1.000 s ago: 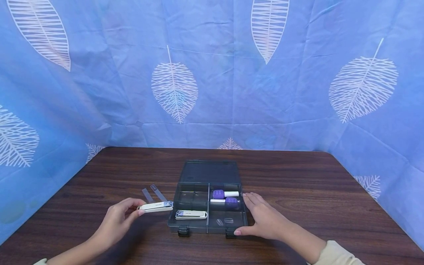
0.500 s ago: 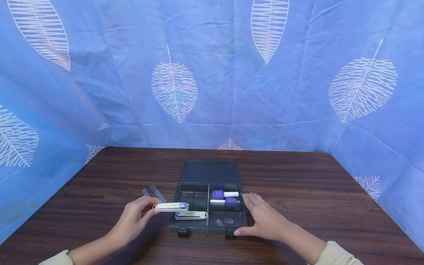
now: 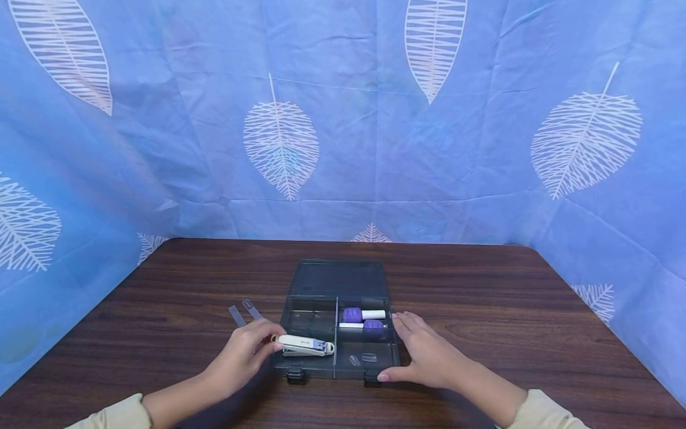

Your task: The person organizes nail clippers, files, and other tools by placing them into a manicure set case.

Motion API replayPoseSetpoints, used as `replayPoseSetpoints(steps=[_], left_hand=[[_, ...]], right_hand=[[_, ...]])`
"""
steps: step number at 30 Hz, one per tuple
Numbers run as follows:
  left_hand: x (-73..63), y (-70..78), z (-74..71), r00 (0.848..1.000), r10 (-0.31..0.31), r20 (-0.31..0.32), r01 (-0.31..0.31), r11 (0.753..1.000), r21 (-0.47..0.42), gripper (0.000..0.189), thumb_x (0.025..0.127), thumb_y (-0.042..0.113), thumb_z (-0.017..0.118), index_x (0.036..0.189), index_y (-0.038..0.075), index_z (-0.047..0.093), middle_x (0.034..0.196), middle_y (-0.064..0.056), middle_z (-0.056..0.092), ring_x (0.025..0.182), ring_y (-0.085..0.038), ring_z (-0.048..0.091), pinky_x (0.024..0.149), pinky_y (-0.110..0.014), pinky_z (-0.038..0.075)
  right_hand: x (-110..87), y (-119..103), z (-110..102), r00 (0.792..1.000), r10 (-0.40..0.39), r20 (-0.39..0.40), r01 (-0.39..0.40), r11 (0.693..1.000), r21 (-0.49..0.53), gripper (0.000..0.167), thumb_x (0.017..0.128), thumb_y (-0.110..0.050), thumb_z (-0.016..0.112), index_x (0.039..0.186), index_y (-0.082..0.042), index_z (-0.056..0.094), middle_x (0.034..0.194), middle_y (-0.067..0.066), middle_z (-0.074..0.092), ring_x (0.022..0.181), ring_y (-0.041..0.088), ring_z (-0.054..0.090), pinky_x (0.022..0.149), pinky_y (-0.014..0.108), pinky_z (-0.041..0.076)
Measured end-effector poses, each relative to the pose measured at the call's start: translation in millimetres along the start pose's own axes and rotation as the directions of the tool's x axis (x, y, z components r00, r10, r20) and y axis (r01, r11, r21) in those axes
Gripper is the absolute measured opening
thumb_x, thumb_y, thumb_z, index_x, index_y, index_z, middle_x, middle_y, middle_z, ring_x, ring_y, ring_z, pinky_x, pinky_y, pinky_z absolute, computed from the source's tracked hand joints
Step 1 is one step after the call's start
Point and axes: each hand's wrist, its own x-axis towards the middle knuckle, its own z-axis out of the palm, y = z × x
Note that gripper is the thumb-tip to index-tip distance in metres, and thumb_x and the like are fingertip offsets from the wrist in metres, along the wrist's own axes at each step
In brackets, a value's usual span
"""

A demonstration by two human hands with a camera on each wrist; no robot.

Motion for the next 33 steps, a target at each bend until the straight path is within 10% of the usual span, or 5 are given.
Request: replayPoseSetpoints(steps=[9,23,33], left_hand=[[12.5,6.6,-2.7,0.983,0.029,0.183,-0.050,0.992,0.115,0.011,0.083,0.006,0.065,0.093,0.001,0.067,0.087,-0.005,0.063,0.074,-0.008,0.053,0.062,-0.017,0.046],[42.6,6.9,-10.2,0.898,0.014,0.439,-0.109,0.976,0.191,0.006,0.078,0.009,0.072,0.082,0.006,0.075,0.077,-0.001,0.071,0.063,0.000,0.060,0.057,-0.014,0.047],[49.0,10.5,-4.8,0.851,0.007,0.525,-0.196,0.932,0.304,0.052,0.080,0.002,0.067,0.048,0.017,0.029,0.049,0.008,0.015,0.047,-0.006,0.014,0.045,-0.017,0.015]], right_hand=[[0.2,0,1,1.000,0.006,-0.004,-0.007,1.000,-0.013,0.106,0.071,-0.070,0.060,0.139,0.007,0.035,0.141,0.030,0.036,0.131,0.049,0.031,0.098,0.064,0.032],[0.8,1,0,1.000,0.012,-0.008,-0.012,1.000,-0.017,0.107,0.070,-0.071,0.060,0.138,0.008,0.036,0.141,0.031,0.035,0.131,0.049,0.031,0.098,0.064,0.032],[0.6,2,1,1.000,-0.004,-0.014,0.004,1.000,-0.015,0.106,0.071,-0.071,0.060,0.138,0.009,0.036,0.141,0.031,0.035,0.131,0.049,0.031,0.098,0.064,0.032]])
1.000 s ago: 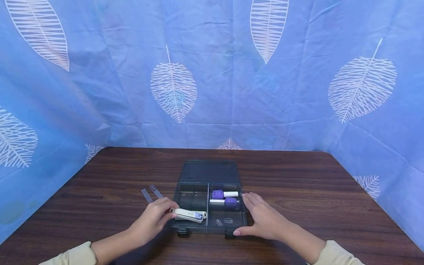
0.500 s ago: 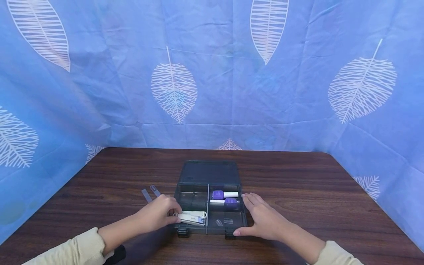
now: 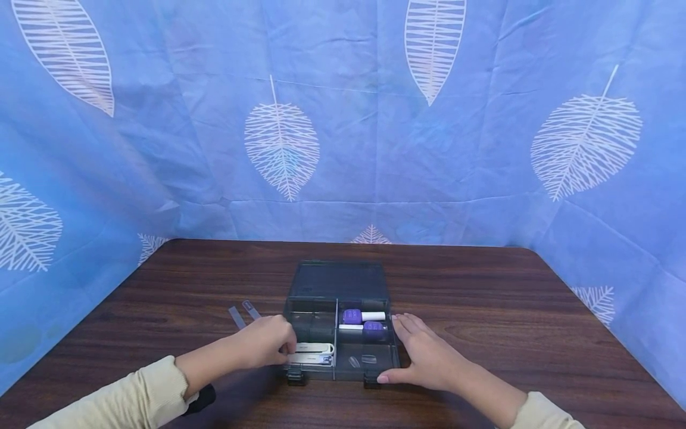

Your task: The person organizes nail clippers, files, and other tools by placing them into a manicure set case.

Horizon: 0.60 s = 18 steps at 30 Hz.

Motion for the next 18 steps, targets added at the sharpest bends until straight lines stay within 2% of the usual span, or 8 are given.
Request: replayPoseSetpoints(steps=[2,4,7,10,13,18], left_hand=[[0.1,0.7,0.1,1.000,0.003,0.002,-0.003,1.000,0.021,0.046,0.080,0.004,0.068,0.046,0.016,0.039,0.047,0.010,0.026,0.047,-0.003,0.019,0.045,-0.015,0.019],[-0.2,1.1,0.4,1.000,0.004,0.003,-0.004,0.999,0.040,0.034,0.079,0.006,0.070,0.050,0.014,0.054,0.049,0.010,0.043,0.048,-0.001,0.029,0.046,-0.014,0.027],[-1.8,0.2,1.2,1.000,0.015,-0.016,-0.014,0.999,0.047,0.011,0.077,0.007,0.072,0.068,0.013,0.072,0.068,0.007,0.067,0.057,0.002,0.049,0.052,-0.013,0.041],[-4.4,-3.3,1.8,0.998,0.028,-0.057,-0.028,1.000,-0.001,0.003,0.078,0.010,0.073,0.075,0.011,0.074,0.075,0.003,0.071,0.064,0.001,0.058,0.056,-0.013,0.046],[-8.0,-8.8,1.2,0.990,0.047,-0.134,-0.056,0.997,-0.061,0.004,0.079,0.012,0.072,0.079,0.009,0.074,0.076,0.002,0.071,0.066,-0.001,0.060,0.057,-0.013,0.046],[-16.4,-18.5,-0.5,0.961,0.070,-0.268,-0.097,0.991,-0.090,0.009,0.080,0.016,0.071,0.086,0.010,0.073,0.083,0.002,0.070,0.074,-0.005,0.060,0.063,-0.015,0.048]], right_hand=[[-0.2,0,0,1.000,0.000,0.001,0.000,1.000,0.004,0.106,0.071,-0.071,0.059,0.138,0.008,0.035,0.141,0.031,0.035,0.131,0.049,0.031,0.098,0.064,0.032],[-0.5,-1,0,1.000,0.000,0.002,0.000,1.000,0.006,0.106,0.071,-0.071,0.059,0.138,0.008,0.035,0.141,0.031,0.035,0.131,0.049,0.031,0.098,0.064,0.032],[-0.6,-1,1,1.000,-0.003,0.003,0.003,1.000,0.005,0.106,0.071,-0.070,0.059,0.138,0.009,0.035,0.141,0.031,0.035,0.131,0.049,0.031,0.098,0.065,0.032],[-0.3,0,1,1.000,0.000,0.004,0.000,1.000,0.003,0.106,0.071,-0.070,0.060,0.138,0.008,0.035,0.141,0.031,0.035,0.131,0.049,0.031,0.098,0.065,0.032],[0.0,0,1,1.000,0.007,0.003,-0.007,1.000,0.008,0.106,0.070,-0.070,0.060,0.139,0.007,0.035,0.142,0.030,0.035,0.132,0.049,0.030,0.099,0.064,0.032],[-0.2,0,0,1.000,-0.013,0.003,0.013,1.000,0.001,0.106,0.071,-0.069,0.061,0.139,0.007,0.035,0.141,0.030,0.036,0.131,0.049,0.031,0.097,0.064,0.033]])
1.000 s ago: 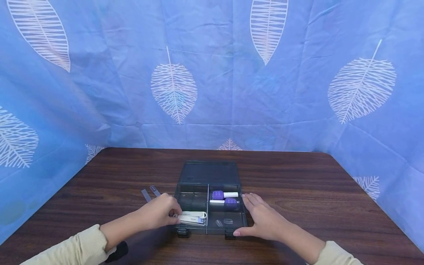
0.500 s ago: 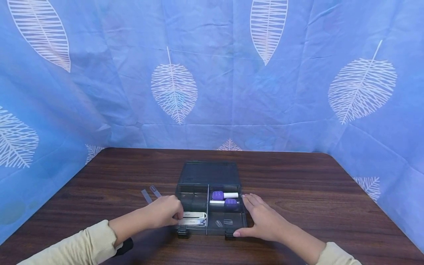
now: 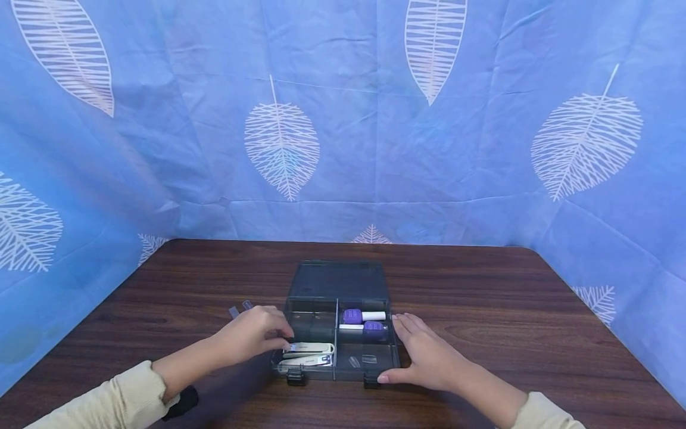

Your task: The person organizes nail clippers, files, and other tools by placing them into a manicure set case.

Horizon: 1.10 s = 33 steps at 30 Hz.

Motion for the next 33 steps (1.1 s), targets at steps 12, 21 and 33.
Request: replayPoseSetpoints(steps=[12,21,33], left_hand=[[-24.1,-30.5,-4.9,0.957,-0.039,-0.286,0.052,0.998,0.039,0.013,0.077,0.013,0.073,0.089,0.010,0.070,0.089,0.001,0.067,0.080,-0.014,0.062,0.065,-0.023,0.052],[-37.7,-60.1,-10.0,0.937,-0.159,-0.310,0.164,0.986,-0.011,0.011,0.078,0.011,0.071,0.089,0.010,0.070,0.090,0.001,0.067,0.079,-0.016,0.061,0.065,-0.026,0.051],[-46.7,-87.2,-9.4,0.925,-0.326,-0.195,0.311,0.945,-0.104,0.020,0.082,0.012,0.068,0.100,0.003,0.068,0.098,-0.007,0.066,0.094,-0.026,0.064,0.081,-0.041,0.052]], right_hand=[[-0.6,0,1,1.000,0.008,-0.016,-0.008,1.000,-0.001,0.106,0.071,-0.070,0.061,0.138,0.009,0.036,0.141,0.030,0.037,0.131,0.049,0.032,0.098,0.064,0.033],[-0.4,1,0,1.000,0.011,-0.010,-0.011,1.000,-0.002,0.106,0.071,-0.071,0.060,0.138,0.008,0.036,0.141,0.030,0.036,0.131,0.049,0.031,0.098,0.064,0.032],[-0.4,0,0,1.000,0.002,0.003,-0.002,1.000,-0.007,0.106,0.071,-0.070,0.060,0.138,0.008,0.035,0.141,0.029,0.036,0.131,0.049,0.031,0.098,0.064,0.032]])
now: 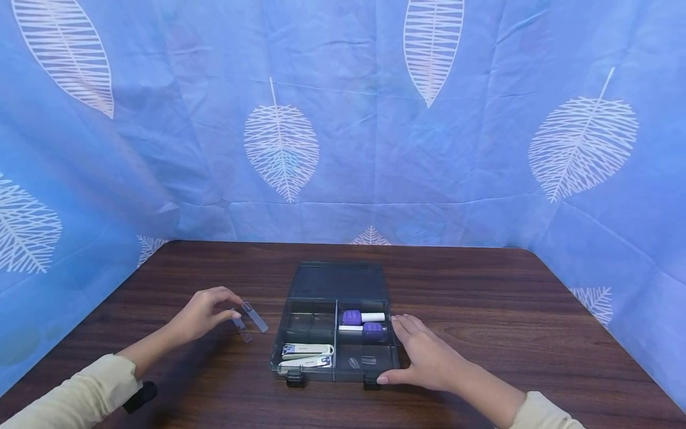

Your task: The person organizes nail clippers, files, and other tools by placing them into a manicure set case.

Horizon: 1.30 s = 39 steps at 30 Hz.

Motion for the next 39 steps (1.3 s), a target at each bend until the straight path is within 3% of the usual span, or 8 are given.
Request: replayPoseSetpoints(steps=[14,28,39], left_hand=[[6.3,-21.1,8.4,0.990,-0.098,0.101,0.095,0.995,0.032,0.020,0.079,0.009,0.071,0.098,0.003,0.068,0.097,-0.008,0.065,0.093,-0.026,0.061,0.085,-0.043,0.050],[9.0,-31.2,10.2,0.980,-0.148,0.130,0.144,0.989,0.044,0.011,0.076,0.007,0.073,0.086,0.004,0.069,0.085,-0.003,0.059,0.078,-0.014,0.055,0.069,-0.031,0.049],[2.1,-27.3,9.1,0.978,-0.148,0.150,0.151,0.988,-0.012,0.008,0.077,0.007,0.073,0.078,0.008,0.066,0.078,0.001,0.056,0.072,-0.009,0.050,0.062,-0.021,0.043]], right_hand=[[-0.1,0,0,1.000,0.014,0.004,-0.014,1.000,0.022,0.106,0.071,-0.070,0.060,0.138,0.009,0.035,0.142,0.030,0.036,0.131,0.049,0.030,0.098,0.064,0.032],[1.0,-1,0,1.000,0.019,0.009,-0.019,0.999,0.025,0.107,0.071,-0.070,0.060,0.138,0.009,0.035,0.142,0.030,0.035,0.132,0.050,0.029,0.098,0.066,0.031],[0.0,0,0,1.000,0.010,-0.005,-0.010,1.000,0.020,0.105,0.071,-0.069,0.061,0.138,0.009,0.036,0.141,0.030,0.036,0.131,0.049,0.030,0.098,0.065,0.032]])
